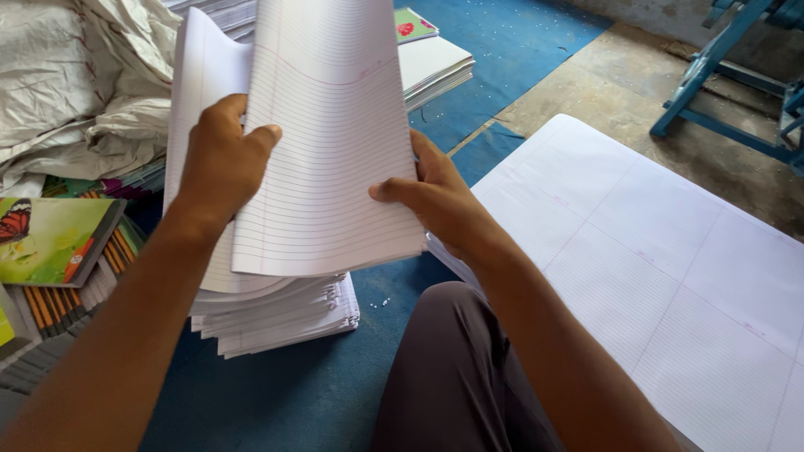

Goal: The person folds a large sheet of lined paper in half and presses the crease with a wooden tool. They repeat this process for multiple sheets, stacking the finished folded papers to the side.

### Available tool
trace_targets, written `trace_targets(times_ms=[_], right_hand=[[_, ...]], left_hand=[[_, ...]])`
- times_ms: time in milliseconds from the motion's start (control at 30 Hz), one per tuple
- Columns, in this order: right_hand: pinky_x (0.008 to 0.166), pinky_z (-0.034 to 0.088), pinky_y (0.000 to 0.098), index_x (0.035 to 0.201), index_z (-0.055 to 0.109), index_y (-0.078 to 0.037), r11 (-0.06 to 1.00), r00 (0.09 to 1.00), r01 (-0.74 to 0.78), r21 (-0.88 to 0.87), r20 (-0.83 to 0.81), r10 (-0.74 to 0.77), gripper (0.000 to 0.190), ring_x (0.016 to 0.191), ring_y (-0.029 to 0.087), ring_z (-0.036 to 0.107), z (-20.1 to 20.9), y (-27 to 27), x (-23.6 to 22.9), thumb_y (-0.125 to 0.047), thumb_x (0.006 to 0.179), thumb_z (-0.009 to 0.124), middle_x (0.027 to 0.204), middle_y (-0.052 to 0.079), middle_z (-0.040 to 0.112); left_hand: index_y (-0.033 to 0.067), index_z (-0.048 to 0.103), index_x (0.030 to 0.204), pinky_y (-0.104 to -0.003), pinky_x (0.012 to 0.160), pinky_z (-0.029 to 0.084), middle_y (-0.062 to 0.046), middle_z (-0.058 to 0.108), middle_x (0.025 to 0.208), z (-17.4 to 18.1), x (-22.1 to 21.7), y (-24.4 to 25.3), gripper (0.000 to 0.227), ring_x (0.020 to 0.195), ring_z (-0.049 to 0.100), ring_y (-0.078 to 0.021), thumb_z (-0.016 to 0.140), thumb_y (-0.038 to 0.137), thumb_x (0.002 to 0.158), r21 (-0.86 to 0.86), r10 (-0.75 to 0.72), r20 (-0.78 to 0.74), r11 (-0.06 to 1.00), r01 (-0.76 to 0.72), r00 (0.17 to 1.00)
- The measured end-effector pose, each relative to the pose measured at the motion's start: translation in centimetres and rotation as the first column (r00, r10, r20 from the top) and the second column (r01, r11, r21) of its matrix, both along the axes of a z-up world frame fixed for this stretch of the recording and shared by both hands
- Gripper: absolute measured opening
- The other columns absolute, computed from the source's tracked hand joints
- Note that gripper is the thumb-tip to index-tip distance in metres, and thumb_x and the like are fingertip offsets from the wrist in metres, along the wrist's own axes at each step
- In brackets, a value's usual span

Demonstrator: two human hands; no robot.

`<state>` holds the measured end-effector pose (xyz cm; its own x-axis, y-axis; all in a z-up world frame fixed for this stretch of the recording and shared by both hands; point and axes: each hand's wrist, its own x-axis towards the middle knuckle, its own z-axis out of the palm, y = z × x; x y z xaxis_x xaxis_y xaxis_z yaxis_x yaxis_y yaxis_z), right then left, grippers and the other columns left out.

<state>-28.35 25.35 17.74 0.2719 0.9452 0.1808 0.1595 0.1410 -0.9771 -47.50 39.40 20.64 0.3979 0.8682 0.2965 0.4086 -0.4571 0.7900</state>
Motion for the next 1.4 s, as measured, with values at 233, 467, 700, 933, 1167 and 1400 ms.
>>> trace_targets(times_ms=[233,467,700,933,1167,1400], right_hand=[[0.093,0.058,0.0394,0.144,0.040,0.007,0.996,0.996,-0.089,0.023,-0.005,0.089,0.076,0.100,0.030,0.074,-1.3,2.8,-2.6,-0.017,0.079,0.071,0.111,0.027,0.069],[0.085,0.061,0.0376,0.144,0.041,0.007,0.996,0.995,-0.090,-0.023,0.041,0.091,0.075,0.092,0.028,0.075,-2.3,5.2,-5.1,-0.020,0.081,0.072,0.106,0.026,0.071],[0.069,0.057,0.0440,0.144,0.042,0.005,0.990,0.991,-0.054,-0.131,0.116,0.069,0.077,0.081,0.031,0.075,-2.8,6.5,-7.4,-0.023,0.079,0.073,0.104,0.026,0.072],[0.076,0.064,0.0412,0.146,0.042,0.005,0.988,0.982,-0.079,-0.135,0.158,0.101,0.082,0.089,0.031,0.078,-4.5,7.6,-7.9,-0.026,0.079,0.077,0.111,0.027,0.072],[0.085,0.060,0.0464,0.147,0.039,0.003,0.966,0.957,0.015,-0.258,0.283,0.061,0.088,0.101,0.035,0.074,-5.9,8.2,-7.5,-0.029,0.076,0.079,0.121,0.028,0.068],[0.099,0.051,0.0451,0.147,0.043,-0.001,0.962,0.877,0.037,-0.270,0.471,0.099,0.083,0.113,0.033,0.067,-5.6,8.2,-8.5,-0.032,0.079,0.079,0.127,0.026,0.065]], left_hand=[[-0.0051,0.065,0.104,-0.040,0.065,0.052,-0.019,0.071,0.087,-1.3,-3.7,2.9,0.023,0.074,0.067,-0.0241,0.065,0.016,0.095,0.055,0.093,-0.067,0.994,-0.090,0.993],[-0.0033,0.066,0.107,-0.041,0.072,0.052,-0.018,0.072,0.090,-2.8,-6.4,4.8,0.024,0.079,0.069,-0.0266,0.065,0.016,0.093,0.110,0.099,-0.039,0.989,-0.094,0.994],[-0.0009,0.068,0.112,-0.046,0.083,0.052,-0.022,0.073,0.101,-4.4,-8.2,6.8,0.027,0.092,0.070,-0.0355,0.066,0.018,0.092,0.124,0.160,-0.145,0.982,-0.142,0.977],[-0.0023,0.067,0.112,-0.053,0.088,0.050,-0.028,0.070,0.108,-6.6,-8.9,8.1,0.029,0.100,0.065,-0.0460,0.069,0.018,0.092,0.226,0.202,-0.230,0.963,-0.150,0.952],[-0.0058,0.063,0.118,-0.055,0.094,0.048,-0.032,0.068,0.111,-9.7,-8.8,9.5,0.038,0.106,0.062,-0.0474,0.067,0.021,0.092,0.203,0.270,-0.294,0.955,-0.217,0.917],[-0.0089,0.063,0.122,-0.054,0.110,0.035,-0.033,0.059,0.121,-12.5,-8.6,11.7,0.042,0.118,0.050,-0.0463,0.066,0.018,0.090,0.384,0.305,-0.355,0.909,-0.160,0.884]])
